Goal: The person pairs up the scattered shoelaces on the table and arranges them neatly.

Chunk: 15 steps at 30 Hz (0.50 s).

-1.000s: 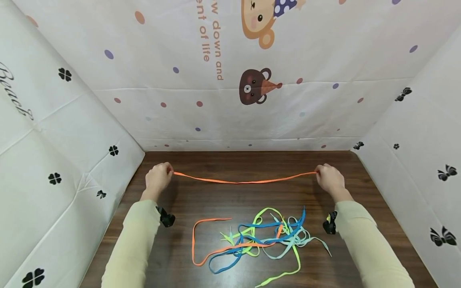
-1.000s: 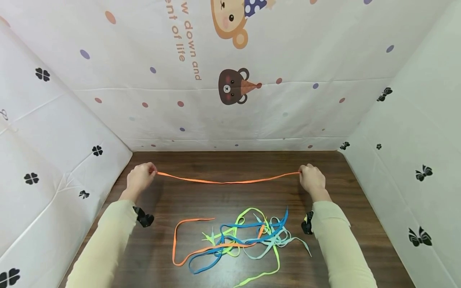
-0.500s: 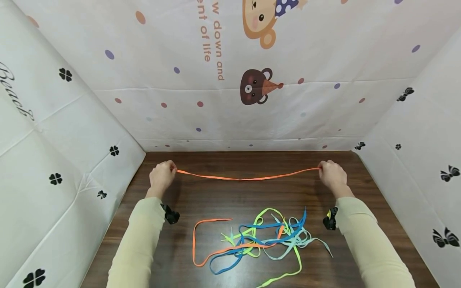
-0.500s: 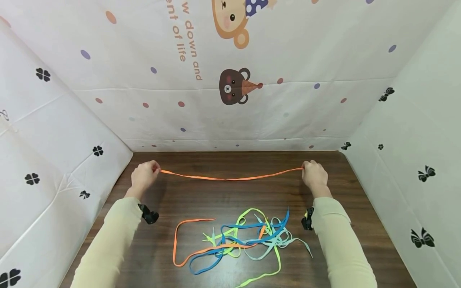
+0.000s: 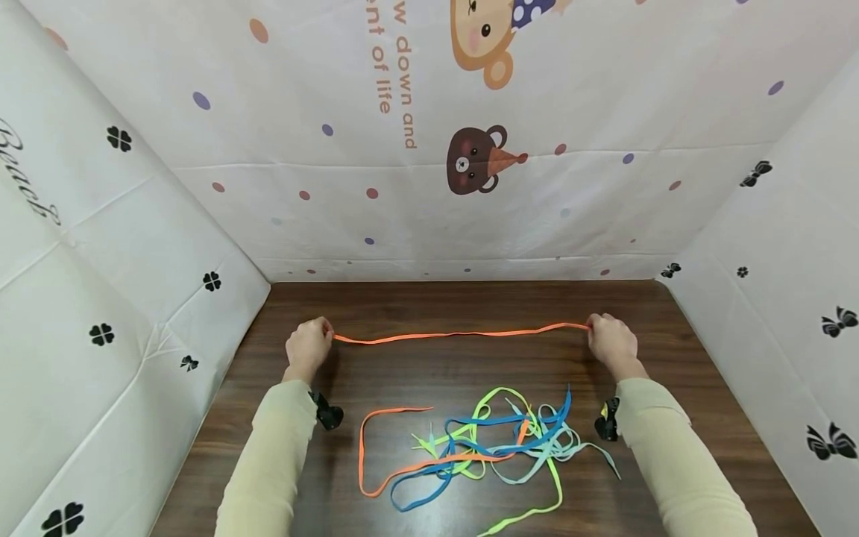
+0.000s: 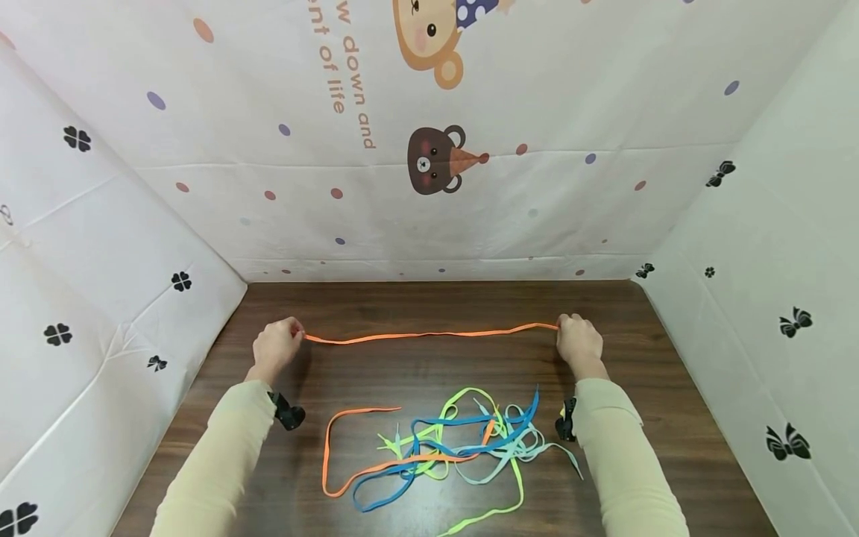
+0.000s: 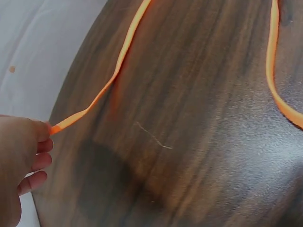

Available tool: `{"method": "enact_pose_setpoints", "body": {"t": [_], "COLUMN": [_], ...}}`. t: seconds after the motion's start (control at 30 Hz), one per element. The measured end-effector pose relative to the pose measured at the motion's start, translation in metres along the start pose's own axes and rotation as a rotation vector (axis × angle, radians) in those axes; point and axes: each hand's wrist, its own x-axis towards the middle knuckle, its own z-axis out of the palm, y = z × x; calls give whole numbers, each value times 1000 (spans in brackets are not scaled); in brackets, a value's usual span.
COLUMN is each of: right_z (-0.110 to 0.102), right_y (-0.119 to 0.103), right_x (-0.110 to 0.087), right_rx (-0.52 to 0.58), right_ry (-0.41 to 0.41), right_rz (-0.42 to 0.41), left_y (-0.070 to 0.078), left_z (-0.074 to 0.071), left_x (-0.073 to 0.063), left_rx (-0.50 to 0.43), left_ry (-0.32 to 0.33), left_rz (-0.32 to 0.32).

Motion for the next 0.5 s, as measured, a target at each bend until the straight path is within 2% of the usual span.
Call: {"method": "enact_pose_setpoints", "body": {"t": [0.23,0.5], "right_z": [11,17], "right_y": [5,9], "right_x": [-5,-9], "right_rx": [14,52], "right_ry": [13,15], "right_rz": [19,32], "left_y": [-4,-6], "left_z": [13,20], "left_x": [-7,-11], "left_rx": [-49,-211], "left_ry": [-45,-59], "left_rz": [-133,-312]}}
